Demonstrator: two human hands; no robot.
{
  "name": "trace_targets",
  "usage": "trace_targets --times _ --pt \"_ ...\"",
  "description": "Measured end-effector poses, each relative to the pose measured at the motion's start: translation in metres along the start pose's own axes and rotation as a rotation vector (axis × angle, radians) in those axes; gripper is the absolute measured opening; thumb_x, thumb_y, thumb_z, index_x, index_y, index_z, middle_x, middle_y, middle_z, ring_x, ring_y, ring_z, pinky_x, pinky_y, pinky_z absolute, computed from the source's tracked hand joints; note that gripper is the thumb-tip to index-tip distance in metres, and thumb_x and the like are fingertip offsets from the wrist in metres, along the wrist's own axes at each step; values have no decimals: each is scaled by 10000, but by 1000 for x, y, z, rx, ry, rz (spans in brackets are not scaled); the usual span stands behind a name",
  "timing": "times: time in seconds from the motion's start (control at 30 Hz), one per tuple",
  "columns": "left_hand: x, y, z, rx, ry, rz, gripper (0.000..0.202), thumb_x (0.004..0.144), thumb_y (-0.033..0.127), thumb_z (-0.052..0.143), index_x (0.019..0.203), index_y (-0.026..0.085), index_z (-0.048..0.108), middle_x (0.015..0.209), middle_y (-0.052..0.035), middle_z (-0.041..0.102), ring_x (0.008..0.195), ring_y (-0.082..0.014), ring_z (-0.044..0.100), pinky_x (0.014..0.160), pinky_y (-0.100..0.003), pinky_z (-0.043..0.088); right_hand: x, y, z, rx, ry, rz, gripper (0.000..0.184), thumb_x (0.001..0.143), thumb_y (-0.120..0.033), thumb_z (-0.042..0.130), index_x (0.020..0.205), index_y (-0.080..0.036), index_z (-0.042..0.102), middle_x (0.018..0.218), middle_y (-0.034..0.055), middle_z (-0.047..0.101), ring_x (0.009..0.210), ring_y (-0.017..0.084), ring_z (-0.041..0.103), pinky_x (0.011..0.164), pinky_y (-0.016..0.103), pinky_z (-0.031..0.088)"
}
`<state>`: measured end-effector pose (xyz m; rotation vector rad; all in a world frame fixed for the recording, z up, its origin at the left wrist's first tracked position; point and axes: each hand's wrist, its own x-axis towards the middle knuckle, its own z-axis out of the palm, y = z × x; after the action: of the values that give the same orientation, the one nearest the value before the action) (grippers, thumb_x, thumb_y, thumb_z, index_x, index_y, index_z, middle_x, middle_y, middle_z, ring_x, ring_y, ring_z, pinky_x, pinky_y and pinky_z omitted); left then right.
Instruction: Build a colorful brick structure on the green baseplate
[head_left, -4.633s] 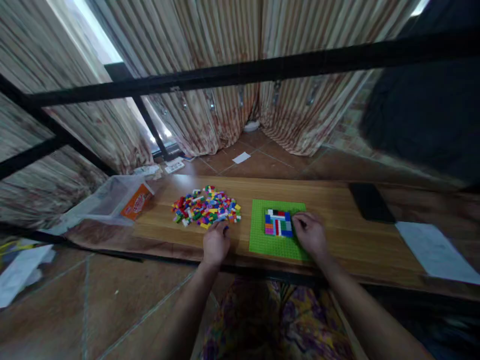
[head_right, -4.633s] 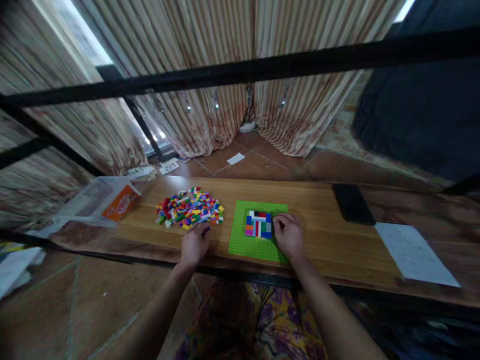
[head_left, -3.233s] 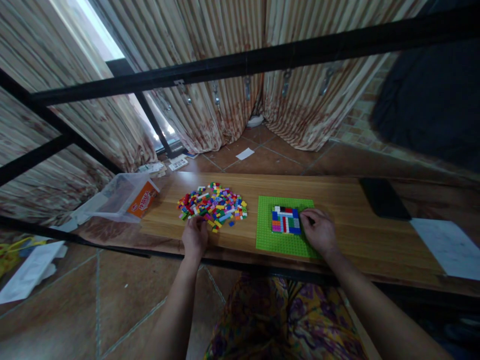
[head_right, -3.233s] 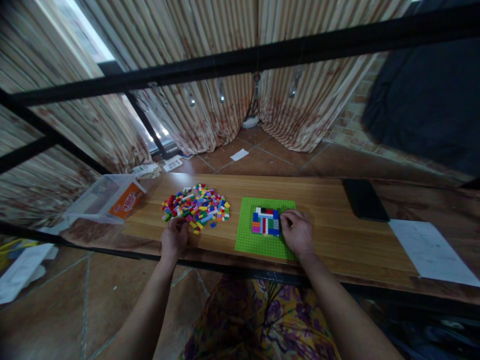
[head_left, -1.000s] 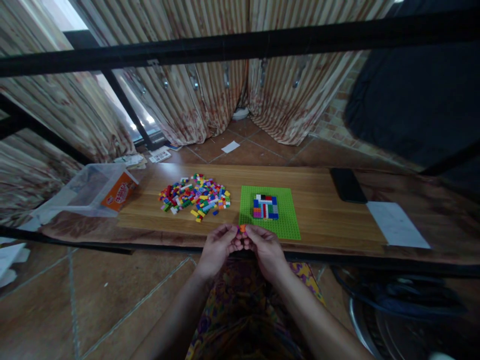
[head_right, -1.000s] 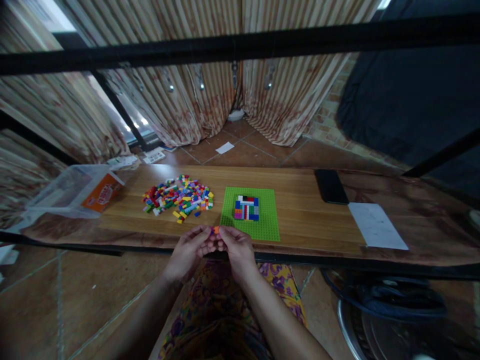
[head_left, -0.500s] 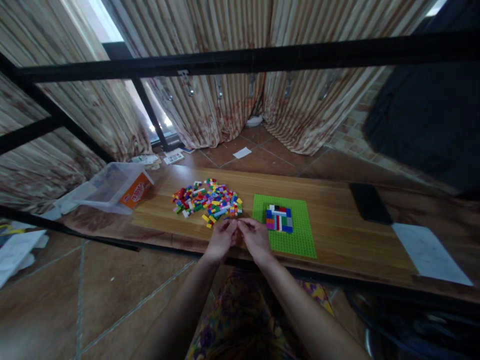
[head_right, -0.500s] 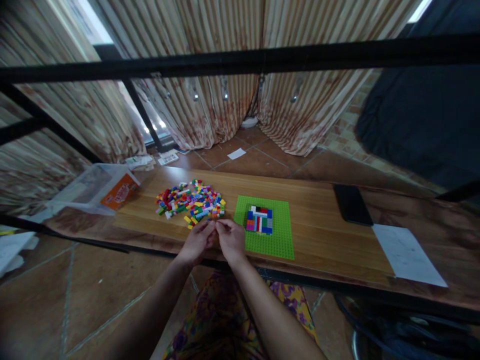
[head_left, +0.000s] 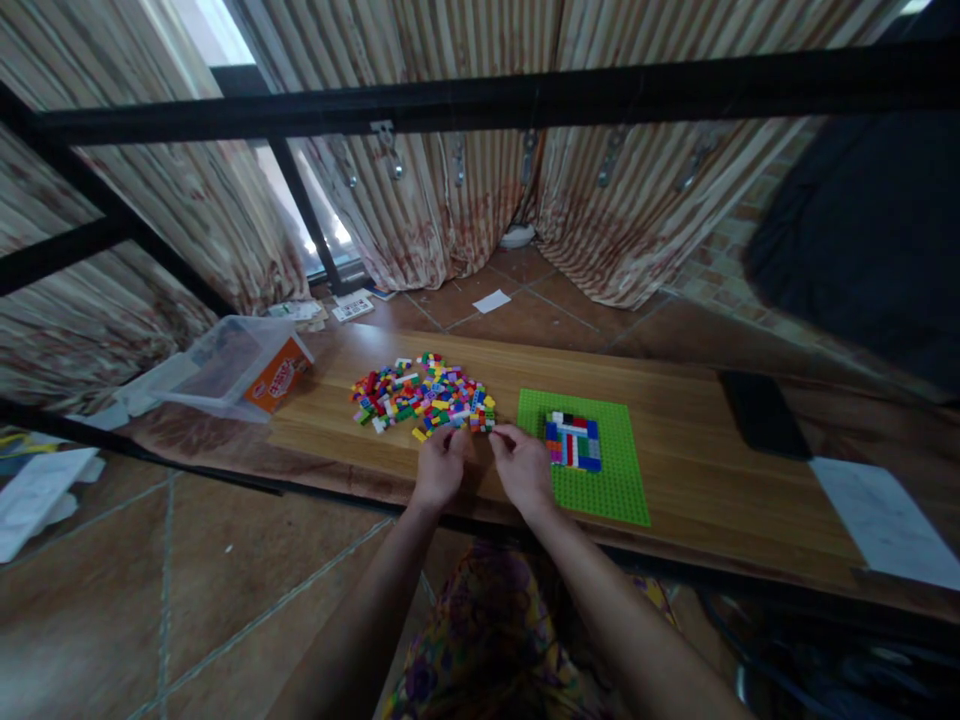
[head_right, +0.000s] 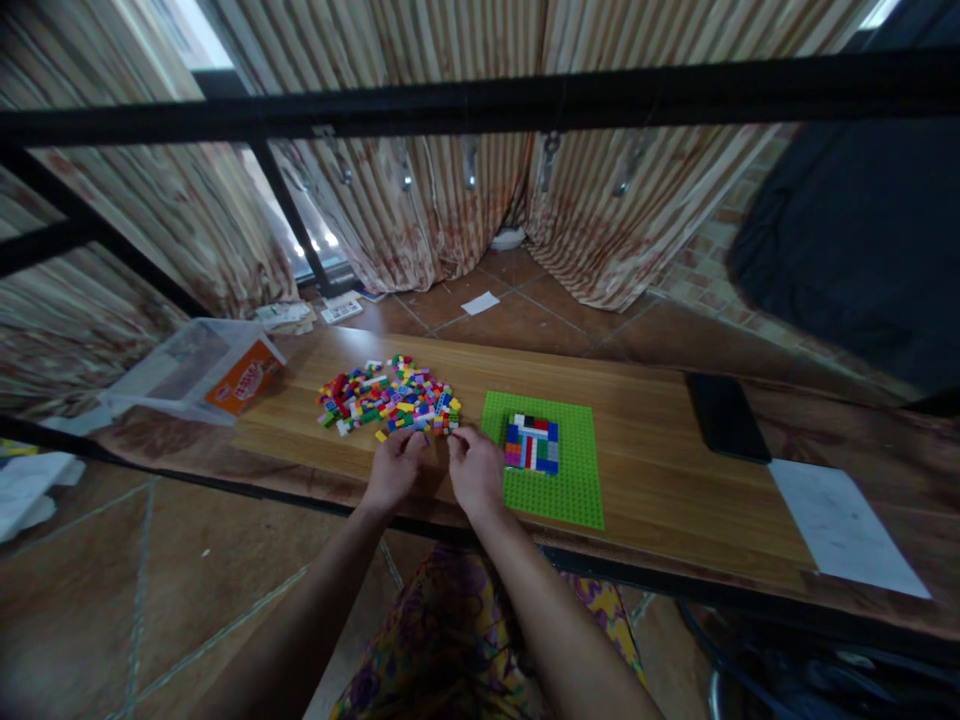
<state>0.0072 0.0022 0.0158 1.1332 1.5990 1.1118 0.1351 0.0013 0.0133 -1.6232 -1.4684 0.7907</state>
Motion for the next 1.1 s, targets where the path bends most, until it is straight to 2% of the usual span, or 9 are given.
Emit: trace_targets --times 0.07,0.13,0.27,0.47,0.7,0.83,1.0,1.1 --pt "9 2 -5 311 40 99 212 847 318 531 684 183 536 588 9 532 567 -123 495 564 -235 345 5 -2 -4 -271 -44 -100 184 884 -206 526 914 -191 707 928 74 726 880 195 660 811 298 472" --pt "16 5 -7 537 47 147 175 869 290 515 750 178 578 662 -31 605 656 -161 573 626 -258 384 9 -5 -5 -438 -99 -134 183 893 -175 517 949 -180 691 958 87 716 905 197 659 818 288 465" --pt "22 6 -5 724 35 180 150 864 285 556 900 160 630 786 -89 683 796 -211 652 717 -287 439 13 -9 0 -563 -149 -123 198 880 -197 566 1051 -160 659 1028 108 698 942 217 655 822 294 458" --pt "23 1 -2 633 37 213 263 810 282 648 1043 159 637 838 -77 700 814 -202 671 756 -295 491 18 -4 4 -505 -162 -148 233 880 -188 562 1095 -152 644 1056 113 686 951 213 649 838 298 453" --pt "19 1 -8 492 84 358 217 820 152 563 1020 160 646 930 -87 700 873 -197 665 816 -318 518 15 4 4 -356 -56 -225 214 857 -135 546 1030 -190 660 985 70 683 896 198 648 821 303 481" --pt "16 -1 -26 451 172 390 215 838 169 507 995 164 655 953 -88 699 883 -197 659 815 -316 515 3 6 -4 -227 -12 -281 246 848 -108 494 1010 -185 663 960 75 670 899 205 643 843 334 501" --pt "20 -7 -63 483 316 224 235 833 227 515 1008 165 657 865 -61 694 749 -172 650 736 -286 501 -27 12 -21 -125 -41 -330 221 879 -163 480 992 -201 665 965 73 675 879 202 649 807 340 519" --pt "28 -10 -80 555 376 159 246 838 253 519 1020 172 662 853 -63 689 755 -180 649 738 -288 490 -48 17 -29 -75 -62 -335 202 897 -198 483 971 -228 668 965 62 687 909 204 658 809 336 524"
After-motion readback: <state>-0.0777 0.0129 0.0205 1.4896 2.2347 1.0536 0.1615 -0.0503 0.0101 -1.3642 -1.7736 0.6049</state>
